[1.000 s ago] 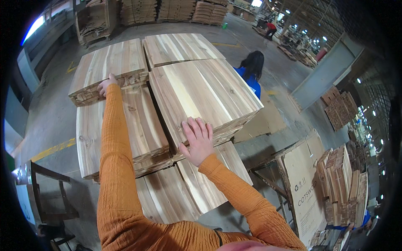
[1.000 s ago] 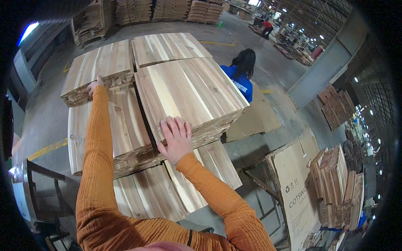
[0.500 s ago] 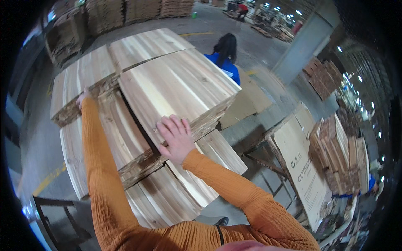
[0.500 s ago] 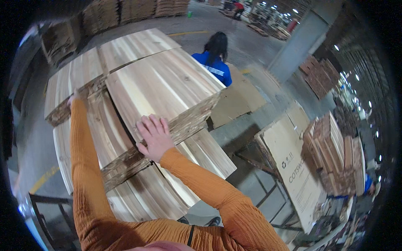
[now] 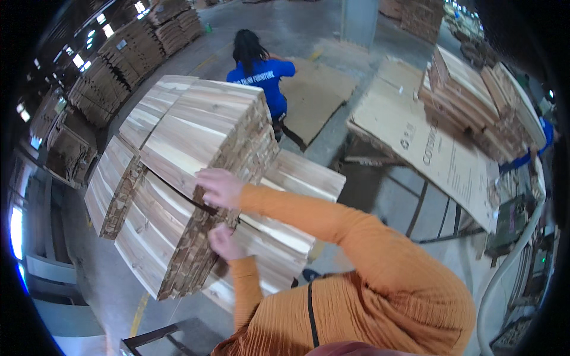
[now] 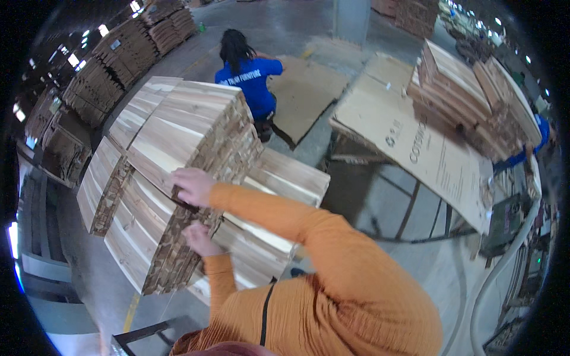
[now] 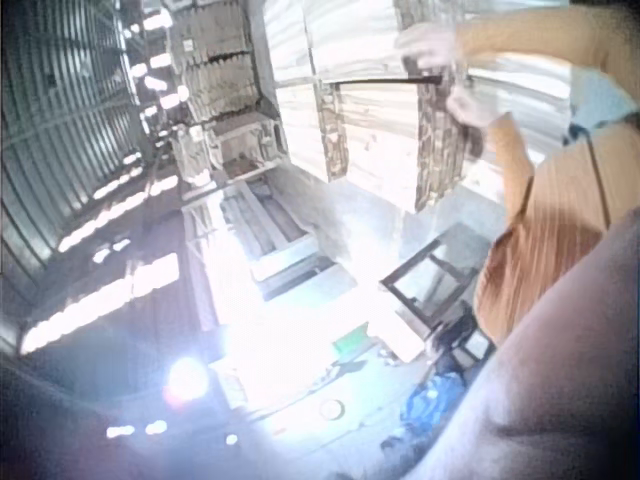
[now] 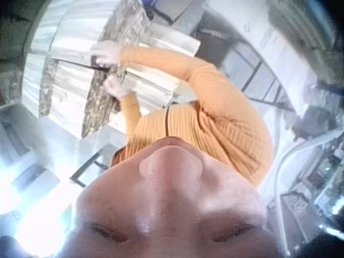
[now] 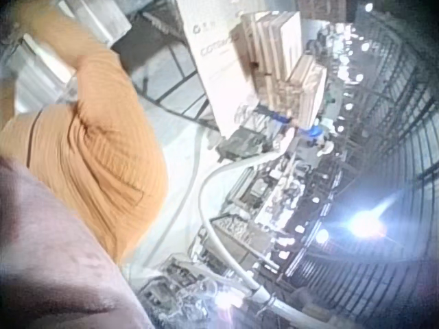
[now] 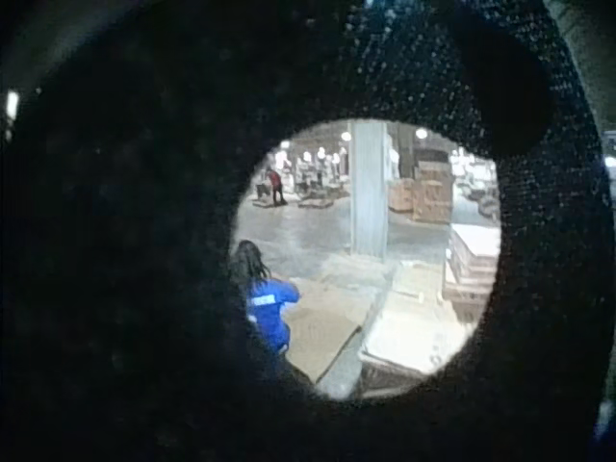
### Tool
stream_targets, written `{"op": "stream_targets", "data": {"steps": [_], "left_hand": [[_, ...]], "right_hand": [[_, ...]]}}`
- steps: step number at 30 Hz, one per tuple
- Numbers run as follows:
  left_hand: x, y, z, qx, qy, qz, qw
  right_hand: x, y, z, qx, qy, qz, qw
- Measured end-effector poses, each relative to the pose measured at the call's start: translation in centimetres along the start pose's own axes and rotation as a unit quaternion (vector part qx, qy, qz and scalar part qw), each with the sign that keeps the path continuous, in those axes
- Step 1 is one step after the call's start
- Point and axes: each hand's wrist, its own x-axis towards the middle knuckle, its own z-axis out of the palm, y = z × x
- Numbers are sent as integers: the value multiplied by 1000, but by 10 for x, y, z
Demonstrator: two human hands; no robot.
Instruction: The person applies glue from a white tube to the edges of wooden planks and stacks them on a table. The person repeats this process for multiple planks in a warehouse setting.
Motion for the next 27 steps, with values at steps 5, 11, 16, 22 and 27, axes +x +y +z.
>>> {"op": "stream_targets", "data": {"steps": [5,11,16,22,27], "left_hand": [[-114,-1,-7,189,-292,-11,937],[-145,24,30,207,-324,-16,923],[-200,47,130,105,-393,-2,914],[-330,81,227,71,-545,105,829],[-411,92,260,49,-649,168,741]], "right_hand": [[-137,-16,-144,658,245,240,671],[-265,-43,-259,668,402,180,600],[-345,-72,-318,699,398,99,585],[-440,-106,-384,686,443,56,574],[-510,-128,-429,683,475,-1,555]]}}
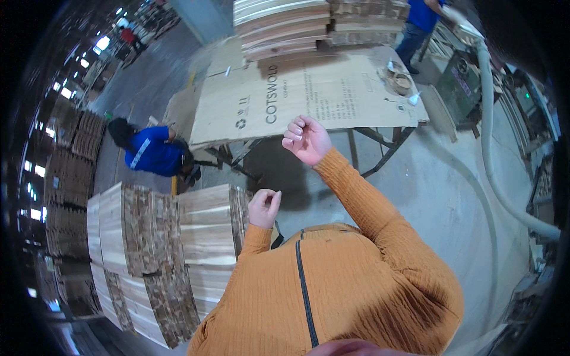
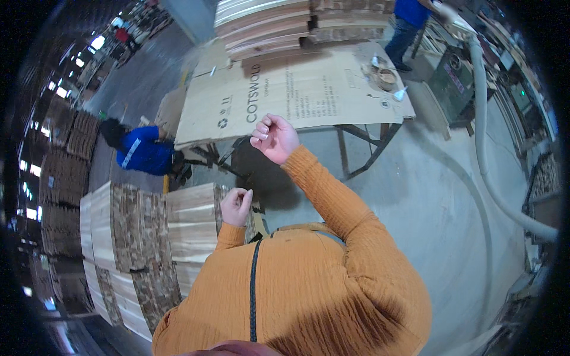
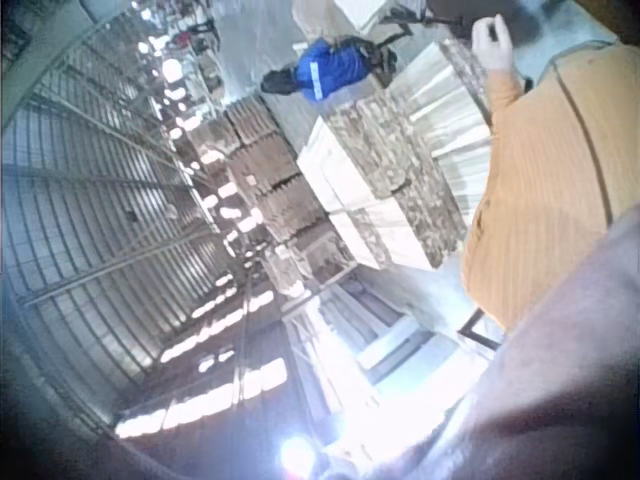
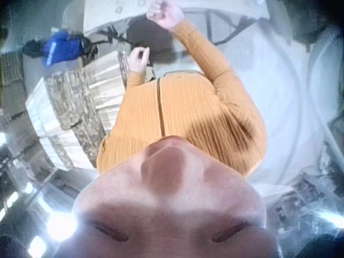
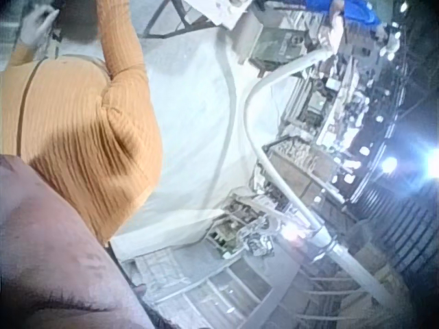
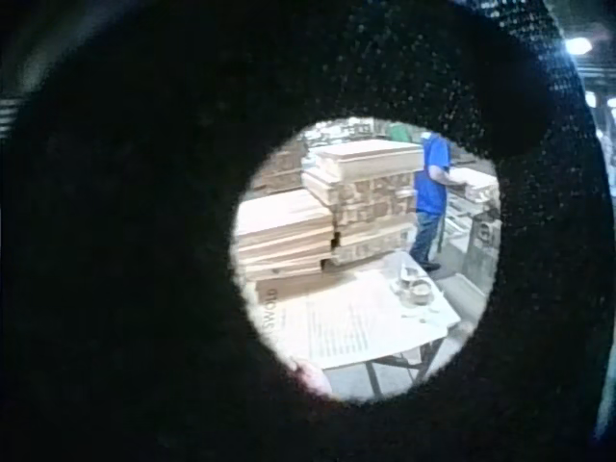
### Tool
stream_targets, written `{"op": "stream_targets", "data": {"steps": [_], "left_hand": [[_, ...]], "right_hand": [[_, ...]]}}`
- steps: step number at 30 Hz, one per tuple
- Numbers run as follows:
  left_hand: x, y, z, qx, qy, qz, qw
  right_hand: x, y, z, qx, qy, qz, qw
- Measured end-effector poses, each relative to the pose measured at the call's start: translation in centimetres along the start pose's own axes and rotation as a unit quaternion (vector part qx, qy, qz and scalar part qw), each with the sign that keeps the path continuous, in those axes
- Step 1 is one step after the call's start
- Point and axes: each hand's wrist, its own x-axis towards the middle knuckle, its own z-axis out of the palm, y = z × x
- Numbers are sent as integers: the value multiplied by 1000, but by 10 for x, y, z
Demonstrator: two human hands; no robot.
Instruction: The person applies glue from a white tube to the edges of wooden planks and stacks them on a table. The person repeats this process for multiple planks in a warehouse setting.
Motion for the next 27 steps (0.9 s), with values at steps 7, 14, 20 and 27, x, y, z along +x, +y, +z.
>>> {"op": "stream_targets", "data": {"steps": [7,14,20,27], "left_hand": [[33,-6,43,-3,-70,-11,997],[99,-39,72,-3,-92,10,996],[216,-84,95,-26,-84,50,995],[396,-142,77,-266,28,-137,954]], "right_hand": [[-8,-61,-11,-29,66,-74,995],[15,-106,-55,-251,176,-162,938],[80,-176,-64,-295,240,-234,895],[191,-276,-45,-394,343,-323,789]]}}
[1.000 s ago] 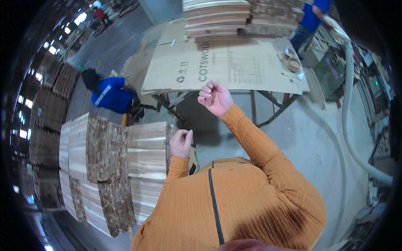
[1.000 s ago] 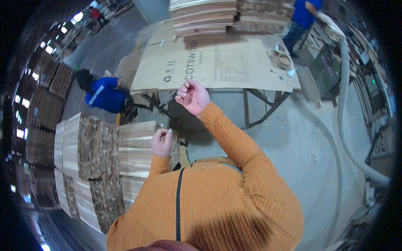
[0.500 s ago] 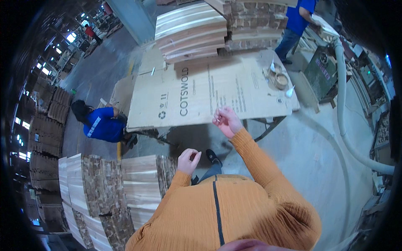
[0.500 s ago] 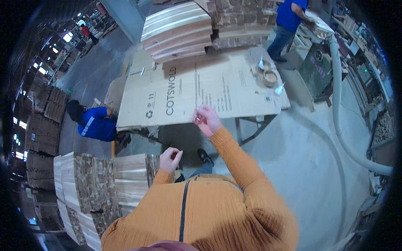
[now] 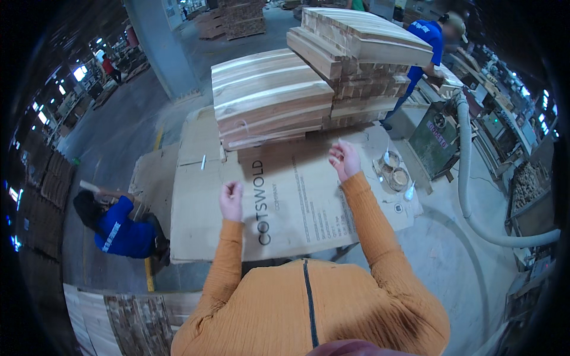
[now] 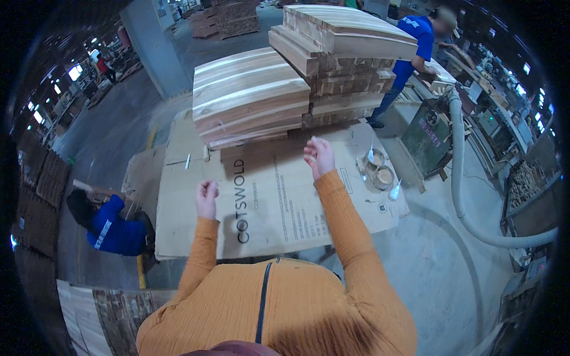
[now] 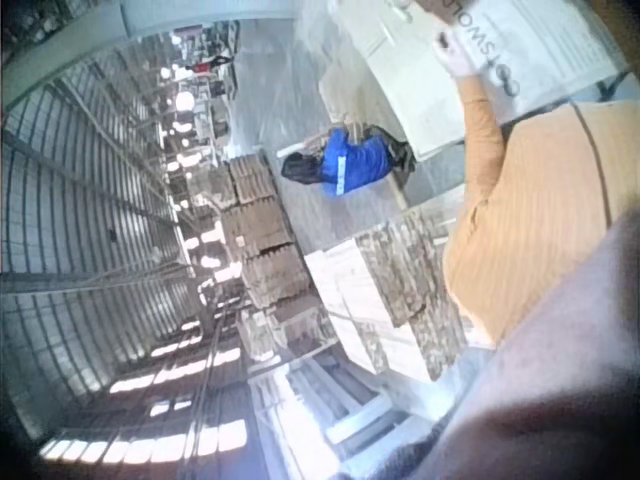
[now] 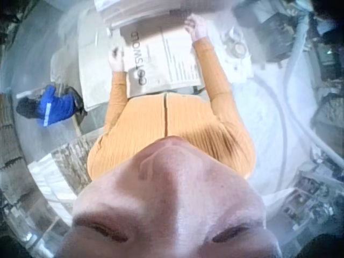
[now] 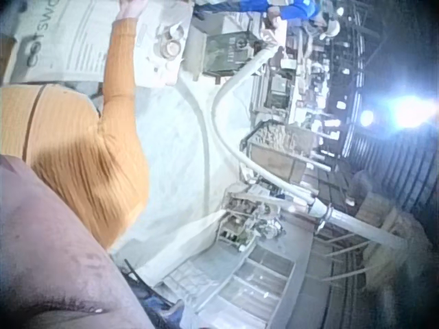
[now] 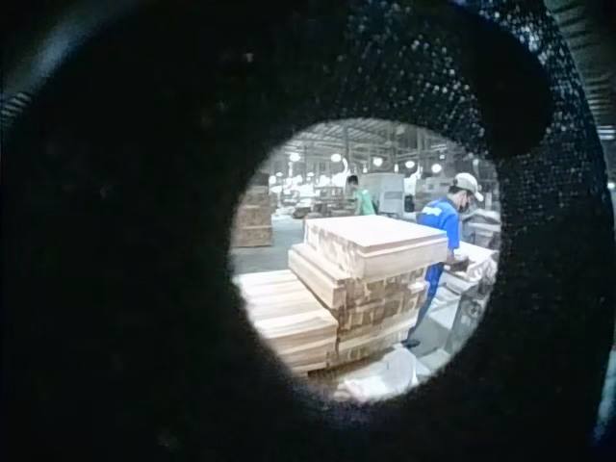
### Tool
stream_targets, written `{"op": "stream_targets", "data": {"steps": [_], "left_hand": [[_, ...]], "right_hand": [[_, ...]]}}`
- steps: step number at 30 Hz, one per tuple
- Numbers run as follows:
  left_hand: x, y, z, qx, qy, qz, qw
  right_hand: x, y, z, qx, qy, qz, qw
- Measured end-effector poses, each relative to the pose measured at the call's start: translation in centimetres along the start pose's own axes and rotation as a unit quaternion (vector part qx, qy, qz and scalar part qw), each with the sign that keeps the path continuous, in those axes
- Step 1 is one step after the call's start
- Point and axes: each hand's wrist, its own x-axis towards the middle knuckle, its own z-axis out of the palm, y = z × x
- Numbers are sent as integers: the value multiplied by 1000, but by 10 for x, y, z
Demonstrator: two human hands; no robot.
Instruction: The person applies glue from a white tube to the edges of wooden planks and stacks them on a table. The person repeats this process for multiple planks in a warehouse setting.
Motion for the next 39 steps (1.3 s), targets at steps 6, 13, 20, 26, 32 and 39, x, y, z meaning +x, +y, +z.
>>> {"op": "stream_targets", "data": {"steps": [6,13,20,26,32,39], "left_hand": [[145,32,-1,-128,-13,-181,975],[230,22,21,-204,-98,-65,972],[195,34,20,-256,-89,-111,956],[119,39,-30,-221,-70,-67,970],[127,65,-27,-329,-95,-231,911],[122,58,-24,-303,-117,-231,917]], "right_hand": [[104,-49,49,-144,97,-11,985],[142,-40,86,-270,102,-115,951],[120,-33,55,-256,90,-134,953],[49,-39,23,-196,-54,22,979],[83,-27,6,34,-157,136,978],[82,-34,46,-19,-154,121,980]]}}
